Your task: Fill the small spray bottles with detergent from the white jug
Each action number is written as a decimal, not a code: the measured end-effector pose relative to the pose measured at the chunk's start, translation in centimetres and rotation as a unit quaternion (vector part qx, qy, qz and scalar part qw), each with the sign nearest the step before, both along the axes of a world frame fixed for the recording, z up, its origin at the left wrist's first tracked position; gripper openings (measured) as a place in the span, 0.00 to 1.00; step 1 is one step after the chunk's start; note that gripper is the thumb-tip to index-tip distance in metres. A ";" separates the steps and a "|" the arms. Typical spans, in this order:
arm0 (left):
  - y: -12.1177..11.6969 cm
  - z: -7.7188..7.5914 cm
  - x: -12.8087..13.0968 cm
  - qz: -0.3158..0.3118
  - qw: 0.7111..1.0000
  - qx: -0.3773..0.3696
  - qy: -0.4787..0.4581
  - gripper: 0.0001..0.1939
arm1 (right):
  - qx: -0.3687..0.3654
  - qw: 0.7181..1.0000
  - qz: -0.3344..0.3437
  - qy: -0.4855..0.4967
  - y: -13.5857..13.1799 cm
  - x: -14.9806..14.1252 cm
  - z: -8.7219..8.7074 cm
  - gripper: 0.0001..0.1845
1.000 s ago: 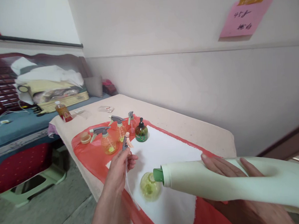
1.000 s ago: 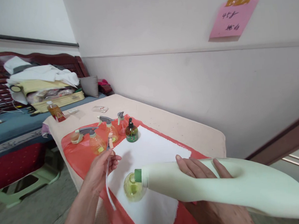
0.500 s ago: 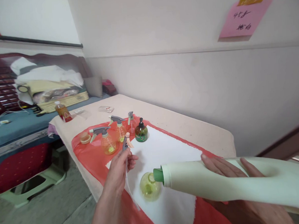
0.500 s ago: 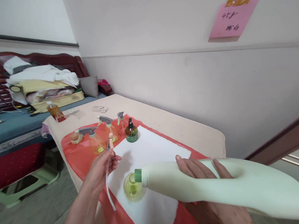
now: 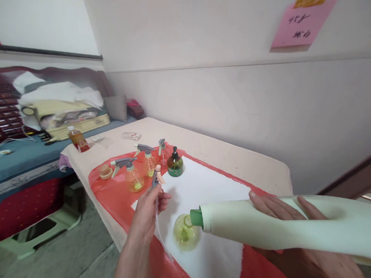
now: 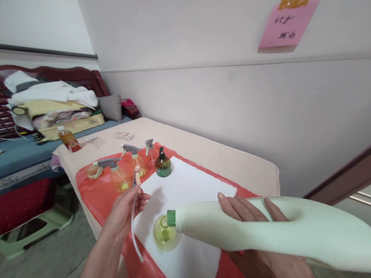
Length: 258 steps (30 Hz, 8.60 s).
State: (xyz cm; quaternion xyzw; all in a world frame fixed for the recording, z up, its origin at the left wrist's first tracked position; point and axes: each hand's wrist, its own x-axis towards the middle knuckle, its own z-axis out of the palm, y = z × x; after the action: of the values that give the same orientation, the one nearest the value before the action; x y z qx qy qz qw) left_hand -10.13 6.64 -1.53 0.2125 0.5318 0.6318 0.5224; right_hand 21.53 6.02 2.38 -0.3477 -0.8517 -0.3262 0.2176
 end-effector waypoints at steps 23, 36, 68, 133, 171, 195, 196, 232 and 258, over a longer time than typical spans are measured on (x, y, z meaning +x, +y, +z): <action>0.2 -0.1 0.0 0.004 1.000 -0.005 -0.005 0.20 | 0.006 1.000 0.005 -0.007 0.0 0.1 0.3 0.23; 0.1 -0.1 -0.2 0.007 1.000 -0.003 -0.007 0.20 | 0.000 1.000 -0.005 -0.004 0.0 0.0 0.4 0.23; 0.0 0.1 -0.1 0.010 1.000 -0.006 -0.003 0.20 | 0.000 1.000 -0.008 -0.012 0.0 0.0 0.4 0.22; 0.1 0.0 -0.2 0.005 1.000 -0.004 -0.002 0.20 | 0.019 1.000 0.003 -0.015 -0.4 -0.1 0.9 0.23; 0.2 -0.2 -0.3 0.008 1.000 -0.008 -0.002 0.21 | 0.015 1.000 -0.003 -0.018 -0.4 -0.1 1.0 0.22; 0.1 -0.1 -0.2 0.008 1.000 -0.006 -0.003 0.21 | 0.029 0.999 0.008 -0.015 -0.4 0.1 0.9 0.23; 0.1 0.0 -0.2 0.008 1.000 -0.005 -0.002 0.21 | 0.031 0.999 0.008 -0.017 -0.4 0.1 0.9 0.23; 0.1 0.0 -0.2 0.012 1.000 -0.006 0.001 0.20 | 0.017 1.000 0.009 -0.021 -0.4 0.2 1.0 0.23; 0.2 -0.1 -0.3 0.013 1.000 -0.006 0.000 0.21 | 0.023 0.999 0.019 -0.020 -0.3 0.1 1.2 0.24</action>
State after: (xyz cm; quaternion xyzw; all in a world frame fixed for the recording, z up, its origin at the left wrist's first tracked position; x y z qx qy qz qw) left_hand -10.39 6.87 -1.64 0.2024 0.5384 0.6350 0.5157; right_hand 21.58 5.70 3.62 -0.3195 -0.8546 -0.3487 0.2145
